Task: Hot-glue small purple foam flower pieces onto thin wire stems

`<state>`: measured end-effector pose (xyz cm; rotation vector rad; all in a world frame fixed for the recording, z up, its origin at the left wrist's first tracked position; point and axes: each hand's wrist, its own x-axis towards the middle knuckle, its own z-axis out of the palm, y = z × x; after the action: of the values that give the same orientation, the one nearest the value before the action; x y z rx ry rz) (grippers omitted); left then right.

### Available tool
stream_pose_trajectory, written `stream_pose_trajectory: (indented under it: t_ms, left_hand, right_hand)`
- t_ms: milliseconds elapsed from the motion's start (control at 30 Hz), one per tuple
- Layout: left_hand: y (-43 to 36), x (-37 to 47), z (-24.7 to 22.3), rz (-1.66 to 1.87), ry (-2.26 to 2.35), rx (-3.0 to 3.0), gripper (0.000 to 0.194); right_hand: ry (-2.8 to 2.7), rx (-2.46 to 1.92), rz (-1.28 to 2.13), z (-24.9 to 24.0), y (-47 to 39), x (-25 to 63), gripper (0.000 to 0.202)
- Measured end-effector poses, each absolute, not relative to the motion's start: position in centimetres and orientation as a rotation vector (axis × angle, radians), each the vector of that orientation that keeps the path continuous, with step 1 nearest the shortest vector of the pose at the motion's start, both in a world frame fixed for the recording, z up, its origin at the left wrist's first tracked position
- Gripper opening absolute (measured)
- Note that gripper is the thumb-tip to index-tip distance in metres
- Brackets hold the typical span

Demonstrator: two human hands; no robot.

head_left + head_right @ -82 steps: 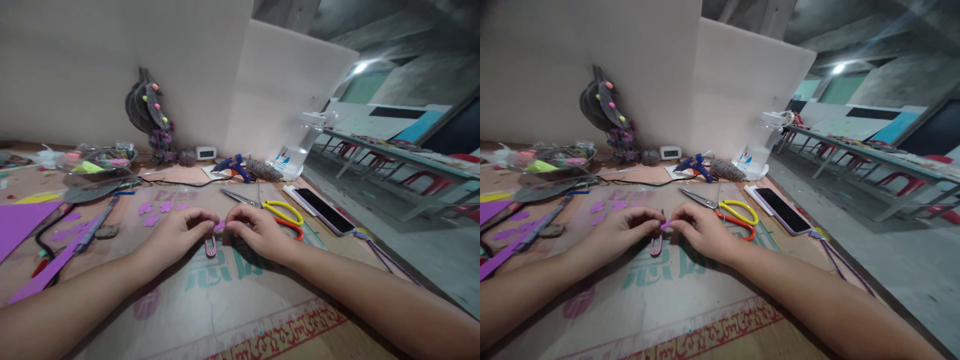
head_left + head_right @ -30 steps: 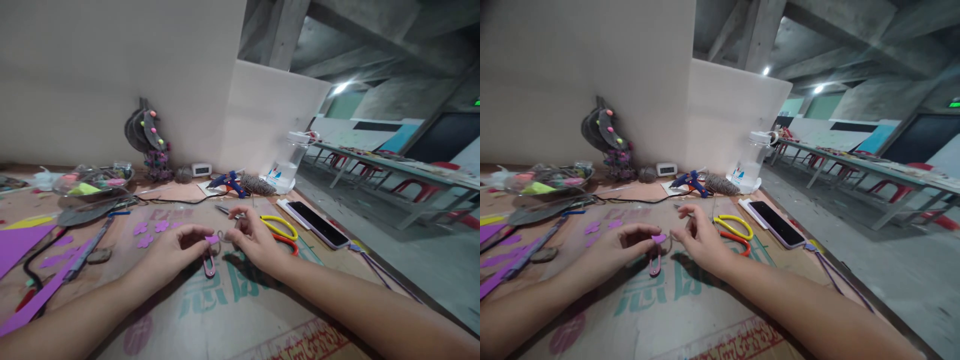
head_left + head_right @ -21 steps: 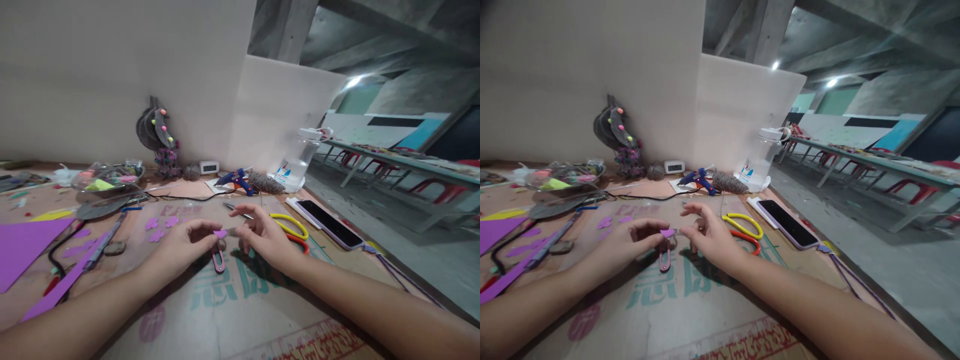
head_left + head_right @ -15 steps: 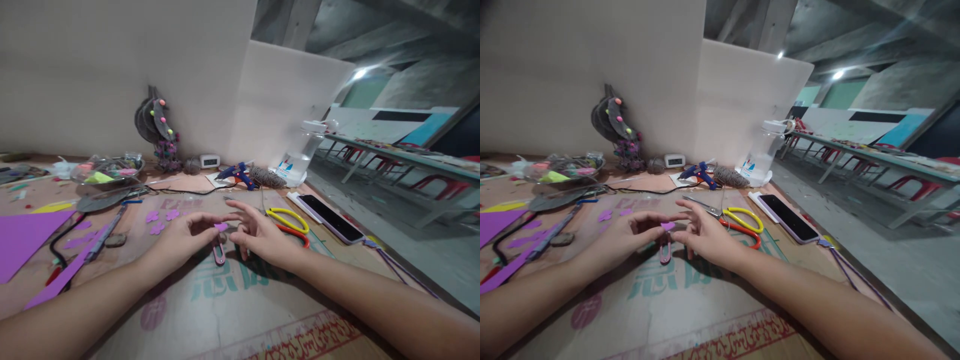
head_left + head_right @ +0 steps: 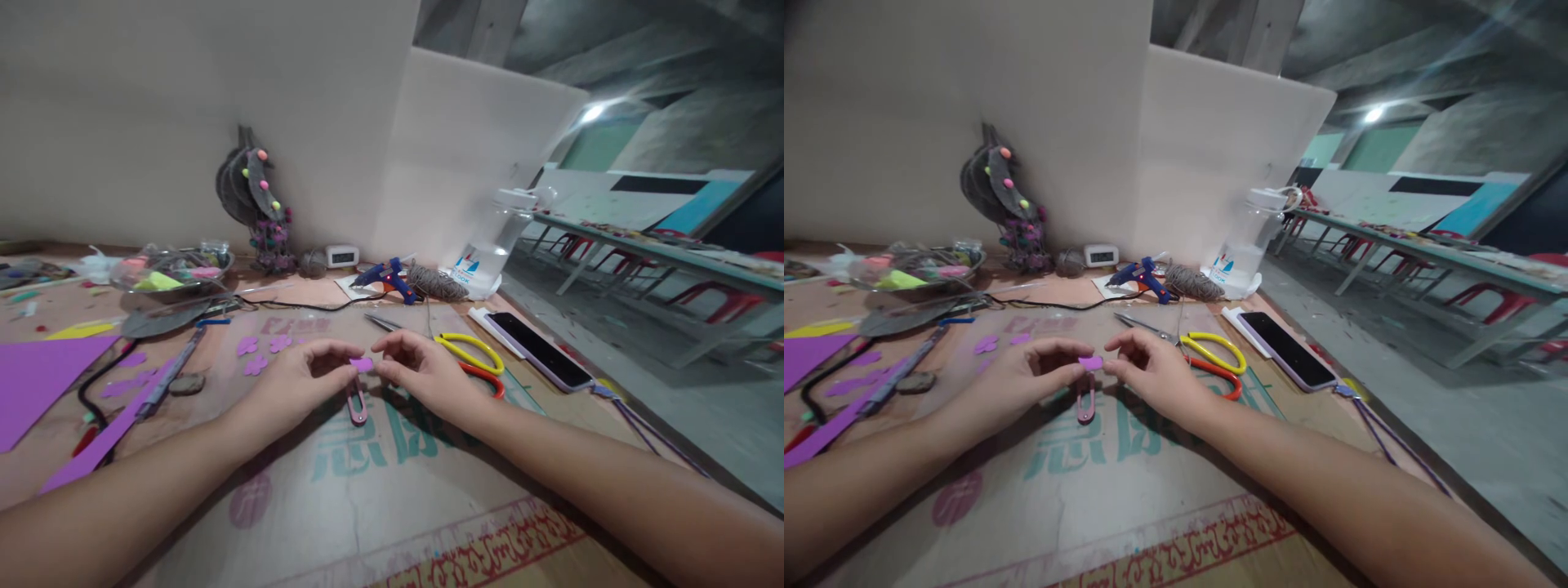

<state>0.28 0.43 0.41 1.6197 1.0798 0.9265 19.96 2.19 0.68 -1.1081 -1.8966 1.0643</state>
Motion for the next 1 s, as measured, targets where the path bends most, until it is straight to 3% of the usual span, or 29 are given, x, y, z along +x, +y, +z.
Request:
stream_pose_trajectory:
  t_ms: [300, 533, 733, 1000]
  left_hand:
    - [-0.1, 0.5, 0.6, 0.932, 1.083, 1.631, 0.024]
    - [0.2, 0.2, 0.1, 0.91, 1.074, 1.713, 0.025]
    - [0.3, 0.2, -0.4, 0.997, 1.058, 1.669, 0.04]
    - [-0.2, 0.4, 0.6, 0.86, 1.218, 1.979, 0.025]
  right_hand:
    - [-2.095, -1.114, 0.871, 1.3, 2.2, 20.1, 0.017]
    - [-2.07, -1.137, 0.943, 1.3, 2.3, 20.0, 0.016]
    - [-1.922, -1.166, 1.117, 1.2, 2.2, 19.9, 0.019]
    - [-1.967, -1.145, 0.921, 1.4, 2.0, 19.8, 0.016]
